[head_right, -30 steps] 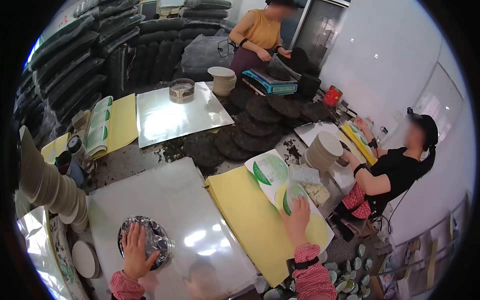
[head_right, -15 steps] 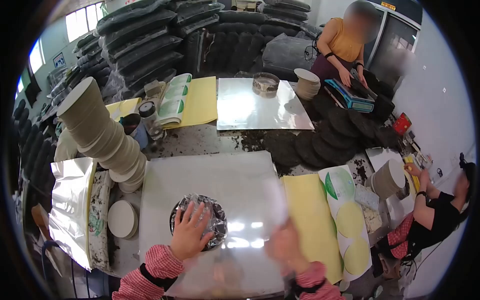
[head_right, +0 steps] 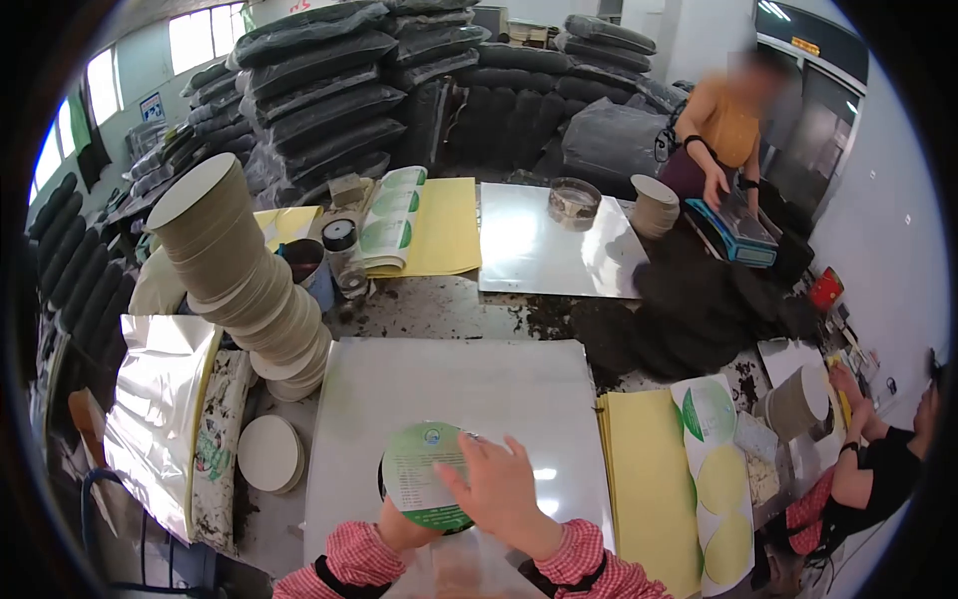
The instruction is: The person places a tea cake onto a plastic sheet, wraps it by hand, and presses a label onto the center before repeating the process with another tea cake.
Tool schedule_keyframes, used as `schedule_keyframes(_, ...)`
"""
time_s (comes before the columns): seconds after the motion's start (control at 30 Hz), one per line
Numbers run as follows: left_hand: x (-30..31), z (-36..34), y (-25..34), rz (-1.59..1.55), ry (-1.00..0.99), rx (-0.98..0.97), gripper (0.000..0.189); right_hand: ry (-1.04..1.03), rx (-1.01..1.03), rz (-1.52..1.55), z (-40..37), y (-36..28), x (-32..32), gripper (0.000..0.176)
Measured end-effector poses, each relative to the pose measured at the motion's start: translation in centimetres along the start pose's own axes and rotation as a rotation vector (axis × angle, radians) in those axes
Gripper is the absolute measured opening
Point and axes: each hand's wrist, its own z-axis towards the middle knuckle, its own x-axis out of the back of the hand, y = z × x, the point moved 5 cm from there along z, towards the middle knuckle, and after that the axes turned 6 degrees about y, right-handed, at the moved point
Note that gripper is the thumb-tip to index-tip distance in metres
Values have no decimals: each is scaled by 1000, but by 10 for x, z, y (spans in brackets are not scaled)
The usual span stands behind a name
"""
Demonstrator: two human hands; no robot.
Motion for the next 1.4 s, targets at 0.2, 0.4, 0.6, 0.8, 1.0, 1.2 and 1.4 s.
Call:
schedule_keyframes(0.2,-1,5,2,-135,-5,43,56,-85,-30,903,13,14,-23,65)
schedule_keyframes(0.4,32,-25,-33,-510,631,76,62,38,281,504,-1,-3,-48,72)
schedule_keyframes(0.6,47,-20,-5,85,471,13,52,-171,393,-136,-3,-19,-72,77)
schedule_keyframes(0.8,49,-17,19,300,385,275,42,-272,317,-287,-11,-17,-72,77)
schedule_keyframes(1.0,-28,-26,132,283,306,-383,27,211,263,-143,-19,33,-38,92)
schedule_keyframes(1.2,-13,-53,165,587,478,-382,15,13,292,350,-33,-64,-106,92)
schedule_keyframes(1.4,8,-67,119,590,289,67,13,-953,104,875,-103,-67,-159,44)
